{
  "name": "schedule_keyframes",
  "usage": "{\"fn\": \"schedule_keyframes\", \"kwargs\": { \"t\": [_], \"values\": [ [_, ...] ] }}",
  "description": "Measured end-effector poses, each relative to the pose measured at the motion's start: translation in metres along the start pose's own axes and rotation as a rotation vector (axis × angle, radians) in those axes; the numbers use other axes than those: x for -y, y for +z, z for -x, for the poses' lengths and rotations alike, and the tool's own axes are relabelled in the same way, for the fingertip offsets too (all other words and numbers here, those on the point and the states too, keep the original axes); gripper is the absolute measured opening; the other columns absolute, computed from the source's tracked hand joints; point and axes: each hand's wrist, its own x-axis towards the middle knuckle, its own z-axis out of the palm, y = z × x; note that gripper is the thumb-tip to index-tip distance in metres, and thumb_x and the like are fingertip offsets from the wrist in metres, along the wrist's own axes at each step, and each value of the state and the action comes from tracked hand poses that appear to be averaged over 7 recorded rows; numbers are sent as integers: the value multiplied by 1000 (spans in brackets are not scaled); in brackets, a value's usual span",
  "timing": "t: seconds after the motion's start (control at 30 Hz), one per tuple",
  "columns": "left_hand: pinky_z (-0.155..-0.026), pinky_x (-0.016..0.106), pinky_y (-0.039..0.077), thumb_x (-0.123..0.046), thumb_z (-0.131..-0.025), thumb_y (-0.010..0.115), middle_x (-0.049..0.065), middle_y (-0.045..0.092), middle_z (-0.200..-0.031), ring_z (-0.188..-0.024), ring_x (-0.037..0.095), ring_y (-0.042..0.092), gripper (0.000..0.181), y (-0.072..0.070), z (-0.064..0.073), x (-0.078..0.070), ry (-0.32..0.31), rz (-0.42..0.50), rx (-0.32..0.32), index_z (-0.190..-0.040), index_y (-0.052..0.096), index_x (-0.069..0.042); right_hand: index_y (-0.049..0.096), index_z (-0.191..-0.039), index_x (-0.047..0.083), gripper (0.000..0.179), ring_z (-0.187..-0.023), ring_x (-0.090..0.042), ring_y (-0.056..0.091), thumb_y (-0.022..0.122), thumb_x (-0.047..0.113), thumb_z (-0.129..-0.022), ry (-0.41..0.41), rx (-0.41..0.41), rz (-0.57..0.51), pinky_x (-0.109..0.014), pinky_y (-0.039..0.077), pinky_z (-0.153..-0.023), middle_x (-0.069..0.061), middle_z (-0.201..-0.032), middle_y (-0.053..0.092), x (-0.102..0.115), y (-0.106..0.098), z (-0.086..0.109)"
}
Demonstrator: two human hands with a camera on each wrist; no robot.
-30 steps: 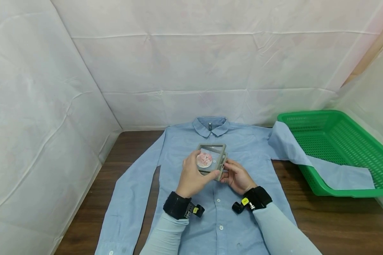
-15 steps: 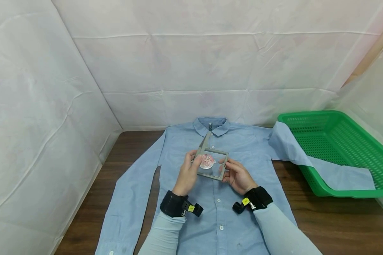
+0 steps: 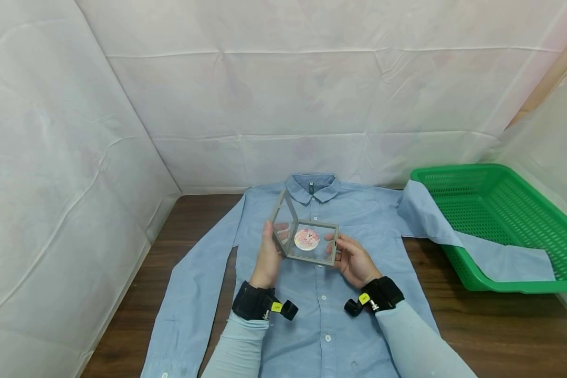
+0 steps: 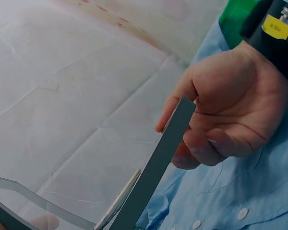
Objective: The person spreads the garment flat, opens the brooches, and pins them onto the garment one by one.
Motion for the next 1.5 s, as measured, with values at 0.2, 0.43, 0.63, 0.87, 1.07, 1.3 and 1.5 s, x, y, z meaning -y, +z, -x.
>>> {"fn": "schedule_keyframes", "kwargs": {
  "t": [0.2, 0.43, 0.63, 0.87, 1.07, 1.3, 1.5],
  "values": [
    [-102, 57, 33, -62, -98, 15, 31, 42, -137, -128, 42, 43, 80, -1, 1, -1, -16, 71, -30, -135, 41, 3, 31, -138, -11, 48, -73, -16, 64, 40, 22, -105, -3, -12, 39, -29, 54, -64, -5, -90, 62, 0, 3, 0],
    [-103, 56, 33, -66, -96, 18, 26, 39, -142, -131, 38, 39, 82, -2, 3, -4, -6, 94, -35, -141, 39, -1, 35, -138, -3, 47, -76, -17, 63, 45, 27, -104, -16, -97, 78, -30, 53, -64, -5, -92, 61, 1, 5, -3],
    [-104, 56, 32, -66, -96, 18, 26, 38, -142, -132, 38, 38, 81, -2, 5, -7, -8, 102, -49, -142, 38, -3, 36, -134, 6, 43, -99, -22, 54, 48, 32, -102, -73, -330, 189, -33, 48, -78, -4, -107, 51, 11, 11, -11],
    [-107, 54, 28, -66, -96, 19, 24, 35, -146, -134, 35, 34, 80, -5, 1, -8, 4, 89, -72, -145, 36, -5, 45, -133, 3, 50, -109, -24, 44, 54, 38, -99, -324, -484, 845, -41, 39, -92, -14, -123, 45, 31, 26, -23],
    [-106, 55, 28, -65, -96, 19, 25, 31, -147, -136, 35, 32, 80, -7, 2, -9, 14, 90, -84, -147, 32, -4, 56, -123, 6, 42, -121, -31, 41, 64, 35, -93, -543, -154, 1406, -48, 33, -100, -13, -126, 49, 43, 41, -29],
    [-103, 54, 30, -66, -96, 19, 27, 36, -144, -132, 36, 36, 80, -4, 4, -10, 4, 106, -92, -145, 33, -4, 59, -126, 12, 49, -128, -30, 35, 71, 39, -87, -465, 88, 1581, -50, 33, -101, -11, -134, 45, 51, 52, -37],
    [-103, 55, 30, -65, -96, 20, 24, 37, -143, -133, 36, 35, 79, 2, 6, -13, 16, 113, -69, -146, 31, -4, 55, -133, 13, 58, -131, -30, 30, 74, 38, -84, -352, 184, 1588, -50, 32, -103, -12, -142, 38, 60, 57, -36]
  ]
}}
